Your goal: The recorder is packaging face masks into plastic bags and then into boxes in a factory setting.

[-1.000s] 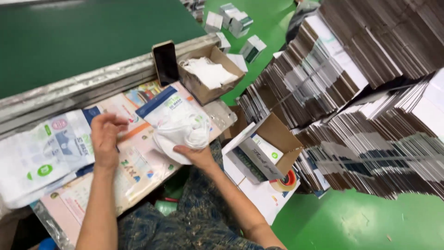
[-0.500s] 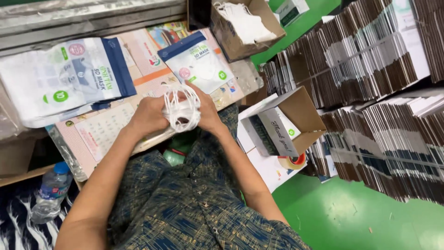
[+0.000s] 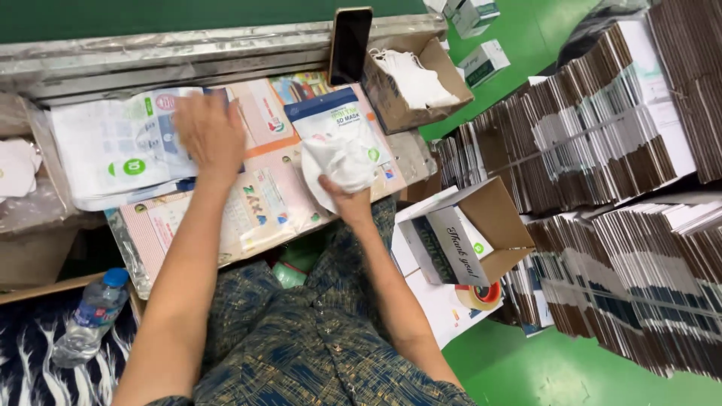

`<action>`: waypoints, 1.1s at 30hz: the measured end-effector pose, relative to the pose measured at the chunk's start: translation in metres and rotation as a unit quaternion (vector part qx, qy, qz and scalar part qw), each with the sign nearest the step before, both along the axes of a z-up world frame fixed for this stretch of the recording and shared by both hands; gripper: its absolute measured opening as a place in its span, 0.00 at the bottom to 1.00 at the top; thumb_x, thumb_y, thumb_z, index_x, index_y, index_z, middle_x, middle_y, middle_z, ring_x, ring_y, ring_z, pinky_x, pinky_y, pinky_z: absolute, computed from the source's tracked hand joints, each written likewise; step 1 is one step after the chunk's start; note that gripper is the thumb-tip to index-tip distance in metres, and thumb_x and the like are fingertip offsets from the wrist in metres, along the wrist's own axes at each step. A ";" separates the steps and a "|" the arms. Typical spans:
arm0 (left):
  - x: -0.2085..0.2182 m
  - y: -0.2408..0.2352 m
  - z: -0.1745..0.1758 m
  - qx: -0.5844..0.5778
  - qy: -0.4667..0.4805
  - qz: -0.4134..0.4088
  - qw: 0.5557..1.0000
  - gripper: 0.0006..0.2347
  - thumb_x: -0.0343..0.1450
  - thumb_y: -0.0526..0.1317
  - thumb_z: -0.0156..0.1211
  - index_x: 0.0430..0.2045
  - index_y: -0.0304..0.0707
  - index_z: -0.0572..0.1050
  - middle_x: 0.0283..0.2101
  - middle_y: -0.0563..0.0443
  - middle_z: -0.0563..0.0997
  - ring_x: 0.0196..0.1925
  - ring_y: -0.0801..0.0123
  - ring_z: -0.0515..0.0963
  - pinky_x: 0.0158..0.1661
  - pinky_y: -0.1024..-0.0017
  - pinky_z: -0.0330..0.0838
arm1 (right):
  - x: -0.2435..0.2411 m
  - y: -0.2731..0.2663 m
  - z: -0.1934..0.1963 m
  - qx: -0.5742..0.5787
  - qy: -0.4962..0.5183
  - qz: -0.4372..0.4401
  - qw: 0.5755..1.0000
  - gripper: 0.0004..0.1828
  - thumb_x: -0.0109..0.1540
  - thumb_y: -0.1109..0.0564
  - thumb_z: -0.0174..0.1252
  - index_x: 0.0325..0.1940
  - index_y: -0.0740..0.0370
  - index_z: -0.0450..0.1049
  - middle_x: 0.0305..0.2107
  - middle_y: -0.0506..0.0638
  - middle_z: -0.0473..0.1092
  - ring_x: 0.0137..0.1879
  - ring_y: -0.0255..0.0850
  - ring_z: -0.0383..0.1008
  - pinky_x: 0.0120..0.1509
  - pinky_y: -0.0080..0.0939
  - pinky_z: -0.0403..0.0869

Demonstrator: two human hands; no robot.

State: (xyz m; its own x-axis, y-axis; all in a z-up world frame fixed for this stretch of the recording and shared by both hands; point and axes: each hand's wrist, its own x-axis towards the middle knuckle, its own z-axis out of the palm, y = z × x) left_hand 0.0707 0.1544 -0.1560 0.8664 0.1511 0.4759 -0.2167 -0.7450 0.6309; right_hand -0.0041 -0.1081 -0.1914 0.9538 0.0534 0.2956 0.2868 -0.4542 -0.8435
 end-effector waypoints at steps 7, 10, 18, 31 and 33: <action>-0.029 -0.041 -0.074 0.221 -0.006 -0.015 0.975 0.12 0.73 0.39 0.63 0.48 0.33 0.79 0.35 0.39 0.74 0.42 0.48 0.74 0.40 0.53 0.68 | -0.019 -0.007 0.045 0.120 0.190 -0.039 0.973 0.31 0.51 0.50 0.75 0.53 0.72 0.78 0.46 0.56 0.79 0.50 0.41 0.80 0.57 0.41 0.78; -0.044 -0.045 -0.038 0.150 -0.013 -0.053 0.987 0.11 0.72 0.38 0.63 0.46 0.35 0.80 0.34 0.39 0.73 0.40 0.47 0.74 0.39 0.53 0.69 | -0.026 -0.002 0.047 0.139 0.200 -0.044 0.969 0.34 0.52 0.50 0.75 0.56 0.73 0.76 0.50 0.58 0.79 0.53 0.41 0.79 0.61 0.41 0.77; -0.043 -0.046 -0.054 0.174 0.056 -0.115 0.976 0.07 0.71 0.39 0.64 0.31 0.32 0.78 0.33 0.35 0.78 0.35 0.44 0.79 0.38 0.52 0.72 | -0.035 0.015 0.026 0.366 0.152 0.011 0.918 0.39 0.52 0.58 0.75 0.65 0.70 0.69 0.54 0.52 0.73 0.59 0.40 0.73 0.65 0.40 0.73; -0.012 -0.076 -0.020 -0.104 0.061 -0.288 0.950 0.17 0.67 0.29 0.62 0.51 0.26 0.76 0.36 0.37 0.80 0.36 0.58 0.81 0.38 0.65 0.74 | -0.025 0.007 0.123 -0.182 -0.309 -0.076 0.930 0.32 0.42 0.63 0.61 0.51 0.48 0.74 0.42 0.55 0.76 0.56 0.54 0.75 0.66 0.50 0.68; -0.022 -0.075 -0.011 -0.148 0.074 -0.319 0.933 0.19 0.66 0.28 0.61 0.54 0.25 0.74 0.39 0.38 0.80 0.37 0.61 0.81 0.39 0.68 0.75 | -0.020 -0.005 0.088 -0.178 -0.227 -0.032 0.957 0.31 0.44 0.65 0.60 0.53 0.53 0.75 0.44 0.55 0.76 0.54 0.53 0.76 0.63 0.48 0.72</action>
State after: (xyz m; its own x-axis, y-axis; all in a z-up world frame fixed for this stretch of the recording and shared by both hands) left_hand 0.0489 0.0795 -0.1668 0.8778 -0.3120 0.3635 -0.4510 -0.2824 0.8466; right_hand -0.0242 -0.1126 -0.1039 0.7354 0.1742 0.6549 0.5500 -0.7180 -0.4267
